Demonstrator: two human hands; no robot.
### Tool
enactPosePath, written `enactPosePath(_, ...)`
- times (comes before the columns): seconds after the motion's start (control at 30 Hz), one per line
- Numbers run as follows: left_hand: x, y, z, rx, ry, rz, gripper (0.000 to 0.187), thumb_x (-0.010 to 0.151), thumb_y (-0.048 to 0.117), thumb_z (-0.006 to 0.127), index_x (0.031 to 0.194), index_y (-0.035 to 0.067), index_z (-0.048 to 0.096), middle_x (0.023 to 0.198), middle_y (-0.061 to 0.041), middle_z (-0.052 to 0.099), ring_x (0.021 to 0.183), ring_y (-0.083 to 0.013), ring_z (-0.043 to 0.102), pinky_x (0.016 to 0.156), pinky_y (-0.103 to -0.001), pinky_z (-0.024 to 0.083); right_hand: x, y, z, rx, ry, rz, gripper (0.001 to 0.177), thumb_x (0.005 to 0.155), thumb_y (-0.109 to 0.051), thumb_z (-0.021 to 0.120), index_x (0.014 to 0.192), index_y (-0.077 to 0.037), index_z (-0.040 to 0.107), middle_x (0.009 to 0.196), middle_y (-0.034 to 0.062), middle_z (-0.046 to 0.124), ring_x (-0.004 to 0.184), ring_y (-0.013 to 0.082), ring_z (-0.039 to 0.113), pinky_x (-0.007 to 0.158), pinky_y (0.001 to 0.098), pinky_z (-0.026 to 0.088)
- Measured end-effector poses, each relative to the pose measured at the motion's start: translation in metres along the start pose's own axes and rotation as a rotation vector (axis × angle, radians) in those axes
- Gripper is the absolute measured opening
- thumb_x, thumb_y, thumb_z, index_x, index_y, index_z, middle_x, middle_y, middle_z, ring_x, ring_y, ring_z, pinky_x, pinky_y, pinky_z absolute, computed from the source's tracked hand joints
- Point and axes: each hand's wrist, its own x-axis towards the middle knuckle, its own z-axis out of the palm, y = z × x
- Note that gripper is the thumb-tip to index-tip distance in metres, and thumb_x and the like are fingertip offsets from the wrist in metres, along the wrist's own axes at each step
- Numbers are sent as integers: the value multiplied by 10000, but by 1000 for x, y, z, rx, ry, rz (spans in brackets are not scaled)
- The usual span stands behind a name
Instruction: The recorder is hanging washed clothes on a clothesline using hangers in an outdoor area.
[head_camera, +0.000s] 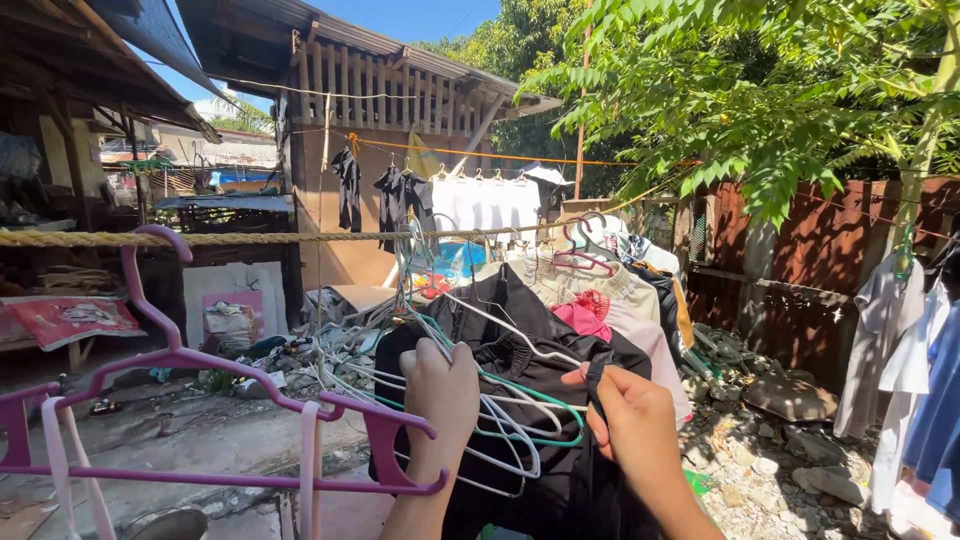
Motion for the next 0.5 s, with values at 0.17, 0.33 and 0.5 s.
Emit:
enactPosePath(0.17, 6, 40, -26, -619, -260, -515, 176, 884, 114, 564, 887, -55, 514, 683, -134, 631, 444, -290, 684, 405, -418, 537, 21, -4, -3, -3, 2, -43, 341, 994, -215, 555, 964, 29, 790, 448, 2, 448, 346, 69, 337, 339, 265, 235)
enactPosePath(0.33, 10, 46, -32, -705, -254, -555, 173, 880, 116, 548, 848, -31, 463, 620, -138, 551, 369, -259, 596, 359, -416, 520, 23, -19, 11, -87, 52, -108, 316, 983, -188, 557, 949, 8, 802, 444, -12, 449, 367, 59, 358, 357, 267, 258)
enactPosePath(0.5, 14, 52, -42, -449, -249, -440, 181, 888, 165, 562, 822, 0, 527, 623, -98, 563, 390, -210, 558, 364, -389, 481, 18, -37, 30, -339, 137, -420, 247, 937, -113, 589, 939, -6, 811, 495, -41, 421, 476, 6, 349, 415, 249, 258)
